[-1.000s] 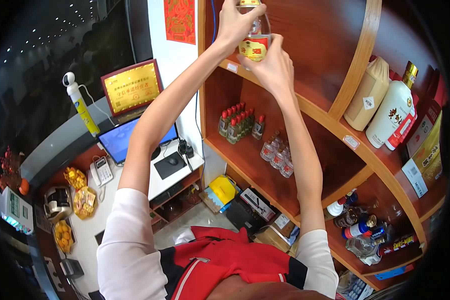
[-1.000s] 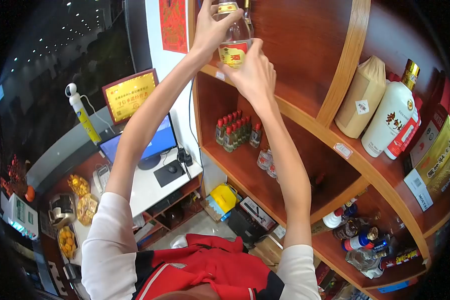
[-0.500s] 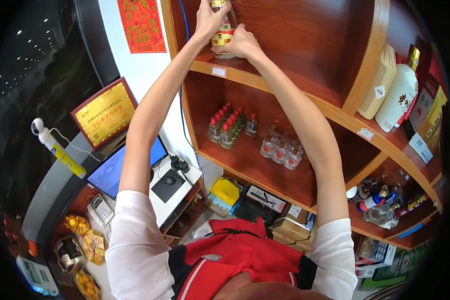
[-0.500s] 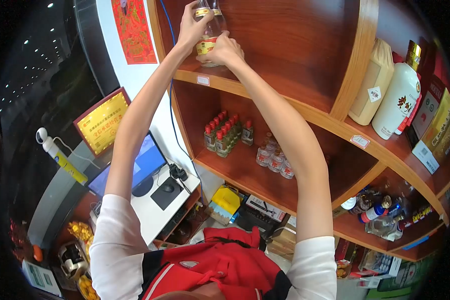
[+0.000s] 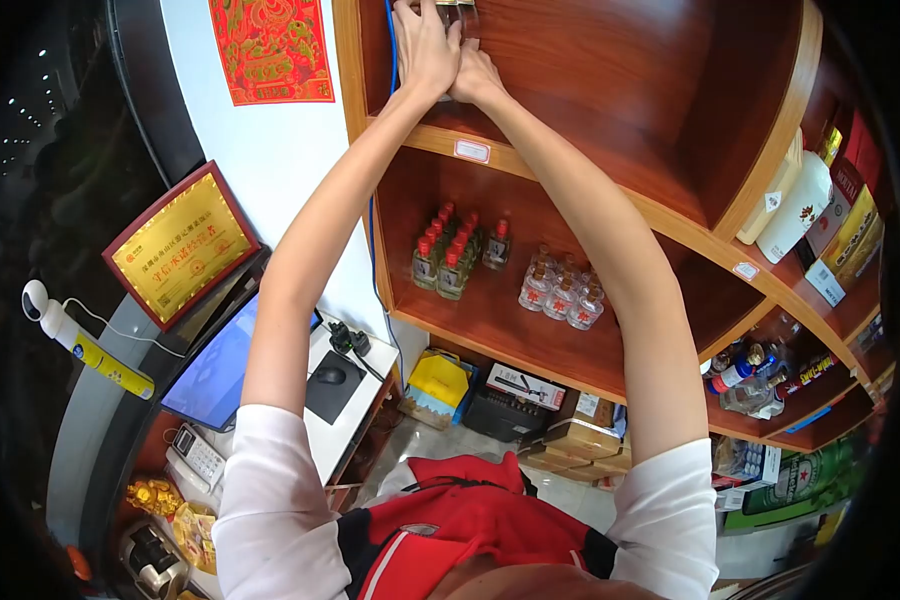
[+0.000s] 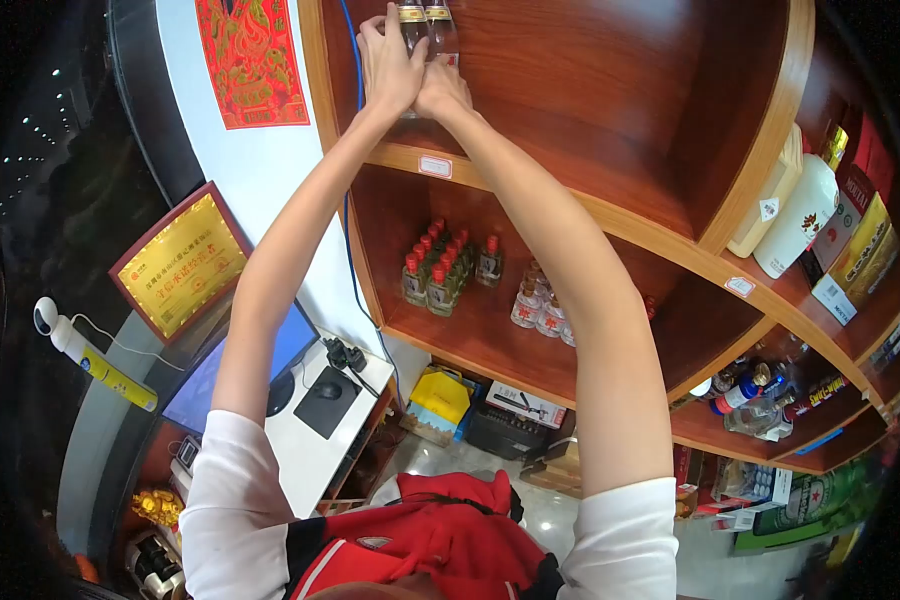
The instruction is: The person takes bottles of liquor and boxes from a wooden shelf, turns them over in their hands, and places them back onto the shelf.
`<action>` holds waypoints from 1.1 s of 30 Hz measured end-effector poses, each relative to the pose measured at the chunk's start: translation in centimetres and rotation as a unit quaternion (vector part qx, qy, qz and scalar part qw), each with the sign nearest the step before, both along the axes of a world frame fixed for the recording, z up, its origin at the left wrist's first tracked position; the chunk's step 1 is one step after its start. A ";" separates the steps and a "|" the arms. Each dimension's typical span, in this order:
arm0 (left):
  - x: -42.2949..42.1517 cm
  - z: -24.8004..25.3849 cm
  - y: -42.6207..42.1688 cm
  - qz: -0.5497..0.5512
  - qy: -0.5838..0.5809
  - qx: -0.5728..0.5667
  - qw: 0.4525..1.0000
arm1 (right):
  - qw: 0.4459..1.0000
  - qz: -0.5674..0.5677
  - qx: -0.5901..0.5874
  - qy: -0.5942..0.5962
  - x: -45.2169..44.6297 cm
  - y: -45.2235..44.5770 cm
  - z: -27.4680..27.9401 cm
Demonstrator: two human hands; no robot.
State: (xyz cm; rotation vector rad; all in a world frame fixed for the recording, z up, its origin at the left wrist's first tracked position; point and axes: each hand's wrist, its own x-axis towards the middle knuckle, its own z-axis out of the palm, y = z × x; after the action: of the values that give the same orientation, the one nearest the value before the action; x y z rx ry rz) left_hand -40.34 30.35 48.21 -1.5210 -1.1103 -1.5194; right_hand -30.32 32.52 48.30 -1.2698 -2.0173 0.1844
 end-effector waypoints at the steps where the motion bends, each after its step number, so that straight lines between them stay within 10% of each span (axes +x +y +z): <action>1: -0.2 -0.3 0.3 -0.016 -0.016 0.009 1.000 | 1.000 -0.004 0.000 -0.003 -0.3 0.3 -0.3; 21: -0.3 0.0 -4.2 -0.303 -0.253 -0.197 0.897 | 0.999 -0.035 0.020 -0.005 -0.5 2.4 -1.1; 24: -0.2 -1.3 -1.8 -0.080 -0.047 -0.080 0.992 | 0.997 -0.040 0.045 -0.037 0.1 1.2 -1.0; 33: 0.7 -0.7 -2.6 -0.010 0.071 -0.006 0.997 | 0.961 -0.006 0.245 -0.124 12.0 -15.2 -2.2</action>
State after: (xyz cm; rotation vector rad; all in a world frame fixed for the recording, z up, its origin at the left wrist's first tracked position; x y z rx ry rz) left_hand -39.69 27.72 47.54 -1.6266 -1.0255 -1.3960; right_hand -18.27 17.36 46.15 -1.0210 -2.0837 -0.4788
